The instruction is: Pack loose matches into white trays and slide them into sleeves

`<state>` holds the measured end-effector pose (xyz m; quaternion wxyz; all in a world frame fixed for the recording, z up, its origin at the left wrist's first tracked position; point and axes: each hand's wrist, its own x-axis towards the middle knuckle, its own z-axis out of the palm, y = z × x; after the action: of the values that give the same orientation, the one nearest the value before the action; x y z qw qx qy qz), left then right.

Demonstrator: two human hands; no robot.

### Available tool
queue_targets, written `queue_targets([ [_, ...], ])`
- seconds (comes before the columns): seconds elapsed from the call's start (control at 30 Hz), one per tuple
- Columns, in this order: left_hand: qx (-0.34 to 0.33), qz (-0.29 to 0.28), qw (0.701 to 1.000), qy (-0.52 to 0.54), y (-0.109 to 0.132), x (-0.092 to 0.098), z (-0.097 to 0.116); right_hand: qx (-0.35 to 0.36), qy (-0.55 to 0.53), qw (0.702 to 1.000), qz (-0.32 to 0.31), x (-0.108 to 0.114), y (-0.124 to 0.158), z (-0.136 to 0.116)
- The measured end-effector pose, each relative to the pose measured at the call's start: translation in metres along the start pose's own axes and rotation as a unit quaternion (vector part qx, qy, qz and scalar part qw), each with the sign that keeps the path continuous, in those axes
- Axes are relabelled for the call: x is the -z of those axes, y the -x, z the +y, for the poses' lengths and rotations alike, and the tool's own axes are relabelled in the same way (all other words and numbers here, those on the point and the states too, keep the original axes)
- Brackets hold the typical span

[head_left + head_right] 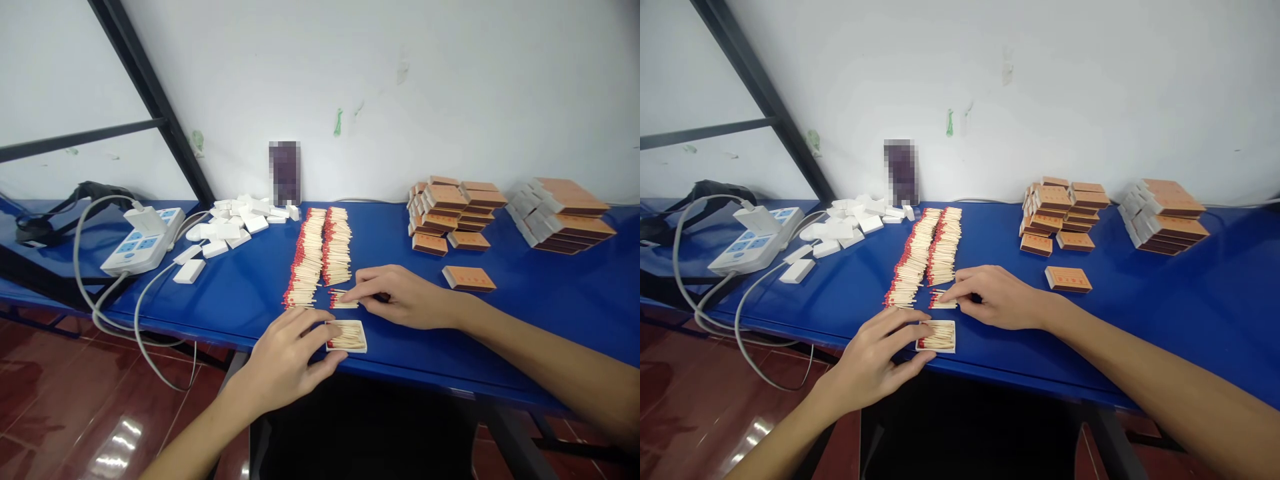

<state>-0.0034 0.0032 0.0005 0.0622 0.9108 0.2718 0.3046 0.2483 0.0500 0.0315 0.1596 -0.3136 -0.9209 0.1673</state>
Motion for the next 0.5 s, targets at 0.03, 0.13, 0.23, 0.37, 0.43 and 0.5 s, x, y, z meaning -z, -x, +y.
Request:
queue_targets([
  [0.03,0.000,0.000,1.000,-0.001,0.0000,0.0001,0.0000,0.000,-0.001,1.000,-0.001,0.0003,-0.0001,-0.0004],
  [0.13,0.000,0.001,1.000,-0.003,-0.0002,0.0001,0.0001,-0.004,0.001,1.000,-0.004,0.0007,-0.0002,-0.0010],
  [0.23,0.000,0.000,1.000,-0.001,-0.0003,-0.0003,0.0000,-0.003,-0.001,1.000,-0.002,0.0008,0.0000,-0.0009],
  [0.37,0.000,0.001,1.000,-0.001,-0.0001,-0.0005,0.0000,0.005,-0.015,1.000,-0.005,0.0013,0.0004,-0.0006],
  [0.43,0.001,-0.001,1.000,0.000,0.0000,-0.0004,-0.0001,0.008,-0.019,1.000,-0.011,0.0018,0.0005,-0.0005],
  [0.5,0.002,-0.003,1.000,0.001,0.0001,-0.0003,-0.0003,0.010,-0.019,1.000,-0.016,0.0023,0.0005,-0.0007],
])
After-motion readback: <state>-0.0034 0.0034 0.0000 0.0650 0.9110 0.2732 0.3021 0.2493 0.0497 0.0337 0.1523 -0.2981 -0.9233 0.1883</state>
